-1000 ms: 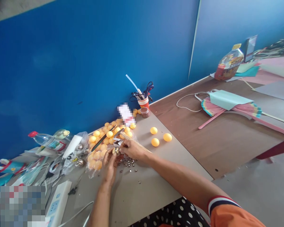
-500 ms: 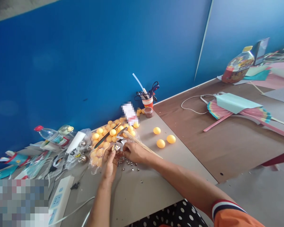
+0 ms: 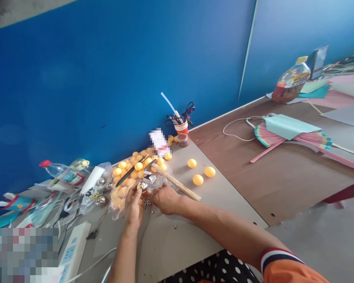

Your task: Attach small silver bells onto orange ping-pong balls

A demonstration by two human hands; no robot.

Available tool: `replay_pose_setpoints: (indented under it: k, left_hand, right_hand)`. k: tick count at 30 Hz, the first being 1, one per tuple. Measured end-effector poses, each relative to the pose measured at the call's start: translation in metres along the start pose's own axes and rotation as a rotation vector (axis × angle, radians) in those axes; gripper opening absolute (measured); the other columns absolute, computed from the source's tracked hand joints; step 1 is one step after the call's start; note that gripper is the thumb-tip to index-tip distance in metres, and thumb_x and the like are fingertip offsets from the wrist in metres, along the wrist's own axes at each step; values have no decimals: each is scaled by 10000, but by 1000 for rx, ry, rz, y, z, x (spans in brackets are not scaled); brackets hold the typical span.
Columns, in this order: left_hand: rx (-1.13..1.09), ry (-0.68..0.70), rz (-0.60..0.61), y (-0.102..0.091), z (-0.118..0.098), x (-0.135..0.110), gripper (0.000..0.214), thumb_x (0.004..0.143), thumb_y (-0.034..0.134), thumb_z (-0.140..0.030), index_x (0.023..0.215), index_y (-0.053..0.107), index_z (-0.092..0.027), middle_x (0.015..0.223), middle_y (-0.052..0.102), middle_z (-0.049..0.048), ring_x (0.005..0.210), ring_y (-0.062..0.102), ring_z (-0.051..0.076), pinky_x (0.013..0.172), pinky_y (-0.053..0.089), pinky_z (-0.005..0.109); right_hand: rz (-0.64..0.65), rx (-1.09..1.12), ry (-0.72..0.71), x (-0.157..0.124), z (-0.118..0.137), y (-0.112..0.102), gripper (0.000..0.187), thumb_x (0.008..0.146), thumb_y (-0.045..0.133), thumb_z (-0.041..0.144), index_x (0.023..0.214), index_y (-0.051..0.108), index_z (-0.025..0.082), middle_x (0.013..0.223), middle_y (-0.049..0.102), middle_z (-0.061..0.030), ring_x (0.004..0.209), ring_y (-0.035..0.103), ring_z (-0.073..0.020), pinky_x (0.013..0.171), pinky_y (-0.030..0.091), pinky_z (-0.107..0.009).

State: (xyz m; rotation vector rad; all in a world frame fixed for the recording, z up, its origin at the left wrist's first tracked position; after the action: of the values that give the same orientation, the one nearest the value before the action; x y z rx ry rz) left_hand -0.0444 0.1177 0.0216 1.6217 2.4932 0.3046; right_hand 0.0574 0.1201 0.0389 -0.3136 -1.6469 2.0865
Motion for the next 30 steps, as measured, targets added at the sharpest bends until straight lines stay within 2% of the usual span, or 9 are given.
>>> replay_pose_setpoints:
  k: [4,8,11,14,20,24,30]
  left_hand:
    - [22,1,6,0,-1,-1,395,690,753,-430,972,605,-194,852,645,3,673,631,137,675,524,290]
    - [14,1,-11,1,-2,-1,408,670,764,-432,968,609,-198,885,642,10,710,628,142,697,529,298]
    - [31,5,-15,1,-2,-1,412,665,758,-445,966,608,-208,887,643,9,710,625,150,700,530,316]
    - [53,9,-8,1,-3,0,410,670,747,-455,974,603,-221,879,646,-1,676,621,146,686,526,321]
    - [21,17,1,2,-5,-1,403,670,756,-442,960,615,-200,910,661,31,744,635,164,681,532,308]
    - [18,1,-13,2,-5,-1,407,659,767,-440,950,618,-196,876,665,26,719,635,162,679,534,317]
    - [31,7,18,5,-6,-2,407,675,753,-455,972,619,-211,912,675,29,781,647,183,695,535,325]
  right_hand:
    - [-55,-7,44,-1,-3,-8,142,816,562,183,900,667,138,907,658,-115,743,597,-203,751,416,-362]
    - [-9,-33,112,-2,-6,-8,125,766,597,150,854,680,121,873,667,-127,768,614,-238,751,415,-377]
    - [-19,-14,125,-2,-10,-9,113,731,594,107,800,681,133,816,674,-111,729,607,-226,745,414,-371]
    - [-86,55,131,-2,-15,-12,102,733,578,105,739,668,152,762,665,-84,669,578,-190,729,414,-352]
    - [-290,342,210,-8,-28,-29,143,744,512,73,770,631,146,797,658,-72,658,554,-156,656,414,-281]
    - [-338,599,316,-11,-39,-30,130,702,518,55,724,583,166,710,632,-39,620,534,-144,585,399,-250]
    - [-439,953,289,-7,-47,-28,82,723,531,104,730,579,170,699,578,14,636,513,-118,620,417,-238]
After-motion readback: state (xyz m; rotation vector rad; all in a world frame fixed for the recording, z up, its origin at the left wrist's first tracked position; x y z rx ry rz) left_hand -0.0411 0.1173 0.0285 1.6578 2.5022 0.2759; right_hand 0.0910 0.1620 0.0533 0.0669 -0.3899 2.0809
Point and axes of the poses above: each hand's wrist, its own x-axis towards the middle knuckle, its own y-axis out of the palm, z = x × y, the point moved 9 cm from there along x, towards the middle knuckle
